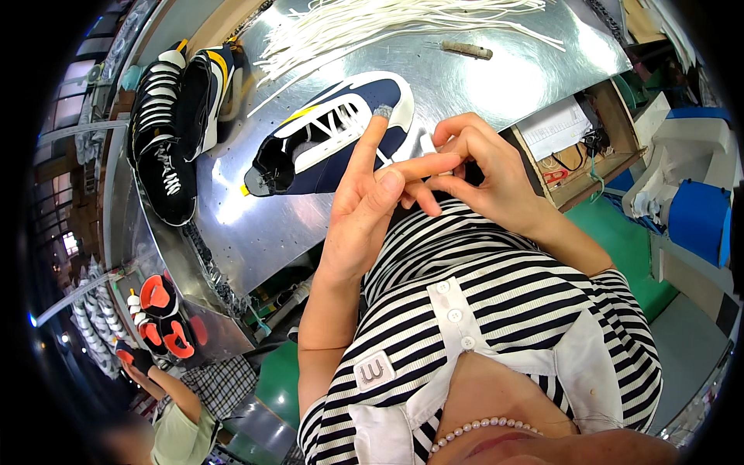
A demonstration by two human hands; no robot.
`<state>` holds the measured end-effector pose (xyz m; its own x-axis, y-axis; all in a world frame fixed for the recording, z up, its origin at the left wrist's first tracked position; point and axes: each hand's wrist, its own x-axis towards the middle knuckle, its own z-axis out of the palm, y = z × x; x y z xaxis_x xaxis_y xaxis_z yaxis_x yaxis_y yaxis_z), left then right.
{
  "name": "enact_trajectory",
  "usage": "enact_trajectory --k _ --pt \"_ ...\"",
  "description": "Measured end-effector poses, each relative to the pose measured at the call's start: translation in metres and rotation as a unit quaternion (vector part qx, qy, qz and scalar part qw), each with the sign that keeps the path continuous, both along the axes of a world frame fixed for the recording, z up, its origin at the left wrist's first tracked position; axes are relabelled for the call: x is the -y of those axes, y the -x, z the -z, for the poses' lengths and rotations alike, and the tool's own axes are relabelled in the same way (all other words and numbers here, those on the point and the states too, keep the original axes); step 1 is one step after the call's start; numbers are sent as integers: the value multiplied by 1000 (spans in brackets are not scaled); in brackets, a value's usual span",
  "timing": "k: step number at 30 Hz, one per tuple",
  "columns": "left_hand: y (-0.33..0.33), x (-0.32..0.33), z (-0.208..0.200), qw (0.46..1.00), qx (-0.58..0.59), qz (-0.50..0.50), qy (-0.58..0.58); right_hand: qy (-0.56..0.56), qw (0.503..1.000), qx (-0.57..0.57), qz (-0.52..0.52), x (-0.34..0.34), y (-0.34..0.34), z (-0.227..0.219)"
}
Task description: The person laces a shoe by threading white laces through the eyelets by hand, then applies a small piece of white tape to the lace end using a pair of small scissors.
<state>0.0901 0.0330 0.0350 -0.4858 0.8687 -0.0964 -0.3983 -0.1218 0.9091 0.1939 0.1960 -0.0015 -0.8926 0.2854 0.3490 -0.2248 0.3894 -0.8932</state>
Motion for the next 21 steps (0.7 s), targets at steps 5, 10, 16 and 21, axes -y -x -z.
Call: enact_trajectory --k 5,10,16,21 --pt "-2 5 5 1000 2 1 -7 139 989 37 -28 4 -6 1" --pt "-4 12 7 1000 -4 3 -15 95 993 31 -57 1 -5 -1" --pt "2 16 7 999 31 4 -19 130 988 56 -54 6 -9 2" --pt "-7 18 4 996 81 -31 -17 203 974 77 -59 14 -11 5"
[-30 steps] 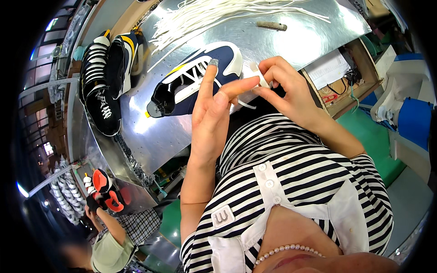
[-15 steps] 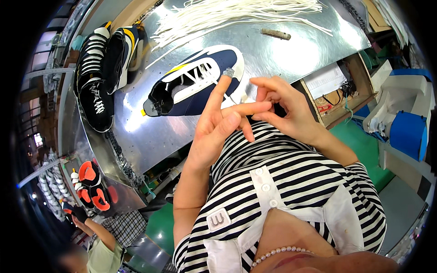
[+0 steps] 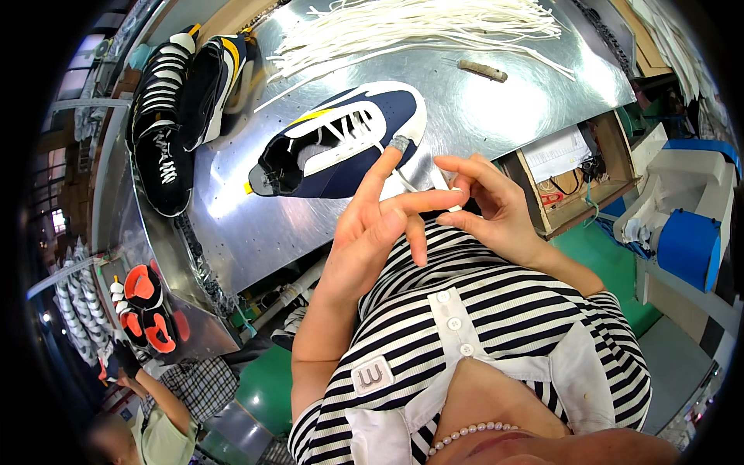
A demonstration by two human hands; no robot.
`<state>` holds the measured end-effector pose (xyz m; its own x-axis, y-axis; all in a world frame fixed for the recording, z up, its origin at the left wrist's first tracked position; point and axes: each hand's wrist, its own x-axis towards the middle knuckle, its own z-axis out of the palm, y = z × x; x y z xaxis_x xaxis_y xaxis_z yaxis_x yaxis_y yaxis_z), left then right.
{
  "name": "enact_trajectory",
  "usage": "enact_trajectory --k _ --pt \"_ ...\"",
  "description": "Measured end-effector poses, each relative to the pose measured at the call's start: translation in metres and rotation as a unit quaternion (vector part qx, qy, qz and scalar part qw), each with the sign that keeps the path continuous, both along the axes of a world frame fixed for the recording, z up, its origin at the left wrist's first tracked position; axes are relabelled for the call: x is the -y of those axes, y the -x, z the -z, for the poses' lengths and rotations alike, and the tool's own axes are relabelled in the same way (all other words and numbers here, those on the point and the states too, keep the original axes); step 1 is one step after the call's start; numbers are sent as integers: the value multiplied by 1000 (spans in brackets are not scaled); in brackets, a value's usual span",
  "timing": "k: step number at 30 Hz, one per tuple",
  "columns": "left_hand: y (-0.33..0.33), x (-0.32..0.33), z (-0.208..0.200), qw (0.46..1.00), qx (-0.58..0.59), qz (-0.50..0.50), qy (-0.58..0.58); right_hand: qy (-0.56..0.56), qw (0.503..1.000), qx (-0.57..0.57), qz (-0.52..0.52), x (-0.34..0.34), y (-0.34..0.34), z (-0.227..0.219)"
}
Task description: The person laces a shoe by threading white laces through the eyelets by hand, then applies a small piece of white tape to the lace end using a pair of small scissors.
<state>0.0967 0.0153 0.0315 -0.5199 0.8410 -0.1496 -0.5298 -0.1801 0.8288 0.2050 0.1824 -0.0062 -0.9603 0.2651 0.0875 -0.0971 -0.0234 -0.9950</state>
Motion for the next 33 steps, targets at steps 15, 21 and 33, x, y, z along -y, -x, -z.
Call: enact_trajectory --k 15,21,33 --pt "-1 3 0 998 -48 46 25 13 998 40 -35 -2 4 -1" --pt "3 1 7 998 -50 30 10 24 996 53 -61 0 5 -6" --pt "13 3 6 996 -35 26 72 -68 988 55 -128 -8 8 -13"
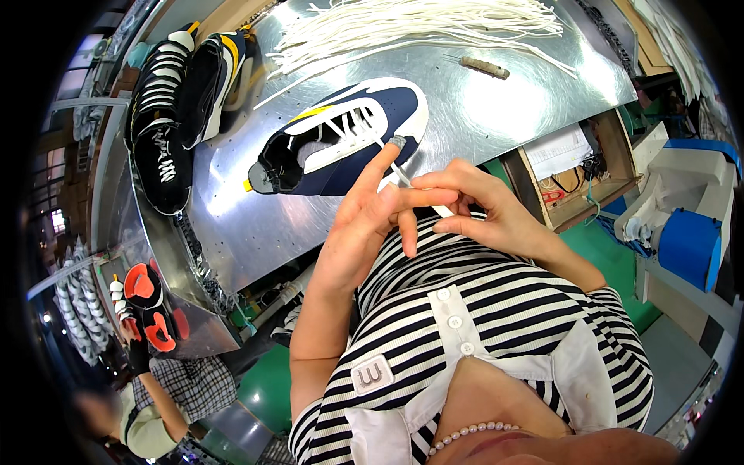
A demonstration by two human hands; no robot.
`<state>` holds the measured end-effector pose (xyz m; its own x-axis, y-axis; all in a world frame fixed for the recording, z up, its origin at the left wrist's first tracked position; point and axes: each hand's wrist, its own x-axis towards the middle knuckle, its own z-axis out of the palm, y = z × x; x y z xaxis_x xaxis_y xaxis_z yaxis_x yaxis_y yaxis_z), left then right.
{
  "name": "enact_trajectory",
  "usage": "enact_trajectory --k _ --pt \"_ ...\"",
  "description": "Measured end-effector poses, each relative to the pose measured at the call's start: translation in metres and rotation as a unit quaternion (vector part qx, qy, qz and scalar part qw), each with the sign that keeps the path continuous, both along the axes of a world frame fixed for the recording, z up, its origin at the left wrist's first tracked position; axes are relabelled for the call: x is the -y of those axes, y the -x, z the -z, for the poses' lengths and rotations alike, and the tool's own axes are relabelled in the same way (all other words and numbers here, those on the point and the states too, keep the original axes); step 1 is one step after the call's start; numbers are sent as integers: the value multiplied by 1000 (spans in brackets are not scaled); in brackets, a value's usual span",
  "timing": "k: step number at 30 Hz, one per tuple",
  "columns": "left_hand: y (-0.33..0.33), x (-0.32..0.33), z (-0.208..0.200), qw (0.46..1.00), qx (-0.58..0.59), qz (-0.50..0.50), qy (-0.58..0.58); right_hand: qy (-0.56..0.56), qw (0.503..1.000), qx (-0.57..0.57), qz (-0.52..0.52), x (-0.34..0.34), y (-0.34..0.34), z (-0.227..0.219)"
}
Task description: The person laces a shoe by threading white laces through the eyelets by hand, then applies a small piece of white tape to the lace end using a pair of small scissors.
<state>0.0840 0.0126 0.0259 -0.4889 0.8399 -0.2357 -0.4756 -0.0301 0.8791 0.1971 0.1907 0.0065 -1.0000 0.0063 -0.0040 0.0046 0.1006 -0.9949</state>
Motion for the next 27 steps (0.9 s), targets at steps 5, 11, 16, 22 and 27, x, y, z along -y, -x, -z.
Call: enact_trajectory --k 5,11,16,22,27 --pt "1 -1 -3 999 9 8 31 -65 995 -46 -64 -3 -1 3" --pt "0 -8 5 1000 -8 -19 -9 5 999 45 19 2 -2 5" --pt "4 -8 8 1000 -9 -1 -4 9 998 3 67 4 -1 7" --pt "-5 -12 4 999 -30 -31 5 -13 997 2 74 7 -2 11" --pt "13 -28 26 976 175 -122 -37 -123 978 -111 129 15 5 16"
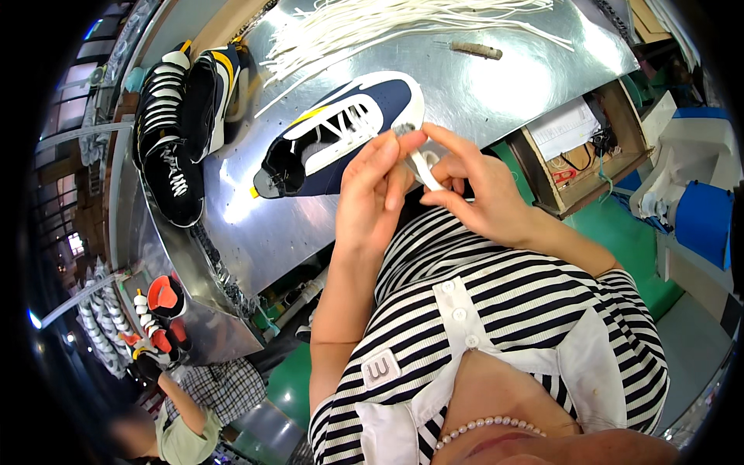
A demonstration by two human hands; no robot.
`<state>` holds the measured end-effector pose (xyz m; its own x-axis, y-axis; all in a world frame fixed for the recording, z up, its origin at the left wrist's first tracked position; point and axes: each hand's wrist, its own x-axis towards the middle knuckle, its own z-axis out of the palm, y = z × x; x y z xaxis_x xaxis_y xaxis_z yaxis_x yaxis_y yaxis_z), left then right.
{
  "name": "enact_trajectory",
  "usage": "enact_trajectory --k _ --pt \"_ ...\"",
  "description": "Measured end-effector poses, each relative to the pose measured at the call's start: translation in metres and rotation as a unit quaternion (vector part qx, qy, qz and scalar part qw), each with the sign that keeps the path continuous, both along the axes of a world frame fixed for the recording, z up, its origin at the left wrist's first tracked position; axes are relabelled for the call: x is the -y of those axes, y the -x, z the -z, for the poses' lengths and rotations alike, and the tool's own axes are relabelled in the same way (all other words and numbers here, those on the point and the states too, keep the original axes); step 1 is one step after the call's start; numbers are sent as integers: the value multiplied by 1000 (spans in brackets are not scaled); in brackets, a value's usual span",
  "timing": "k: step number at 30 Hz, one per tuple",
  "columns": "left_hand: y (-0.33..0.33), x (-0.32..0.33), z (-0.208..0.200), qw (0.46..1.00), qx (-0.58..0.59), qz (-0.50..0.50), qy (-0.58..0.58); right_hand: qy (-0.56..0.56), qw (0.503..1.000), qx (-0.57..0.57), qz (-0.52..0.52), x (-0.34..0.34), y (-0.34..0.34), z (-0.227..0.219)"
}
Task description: The person laces a shoe by threading white laces through the eyelets by hand, then applies a small piece of white tape to the lace end using a pair of small scissors.
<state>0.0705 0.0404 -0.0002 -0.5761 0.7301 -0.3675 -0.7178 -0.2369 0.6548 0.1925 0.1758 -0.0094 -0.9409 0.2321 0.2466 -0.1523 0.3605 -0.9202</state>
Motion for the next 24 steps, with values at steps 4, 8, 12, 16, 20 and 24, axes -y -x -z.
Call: enact_trajectory --k 4,8,12,16,20,24 --pt "2 -14 -3 999 32 9 -26 -53 997 -56 19 1 0 5" --pt "2 -19 7 999 -3 -35 17 -113 992 -15 -53 -2 -6 5" --pt "5 -20 10 996 -61 -47 46 -125 985 -79 -88 -2 -12 9" --pt "7 -30 6 991 -110 -41 65 -42 982 -172 -73 -1 -9 21" --pt "8 -29 5 980 -174 -16 96 41 983 -173 -45 4 -11 22" --pt "-1 -28 5 966 -234 -7 109 102 981 -155 -65 2 -13 23"
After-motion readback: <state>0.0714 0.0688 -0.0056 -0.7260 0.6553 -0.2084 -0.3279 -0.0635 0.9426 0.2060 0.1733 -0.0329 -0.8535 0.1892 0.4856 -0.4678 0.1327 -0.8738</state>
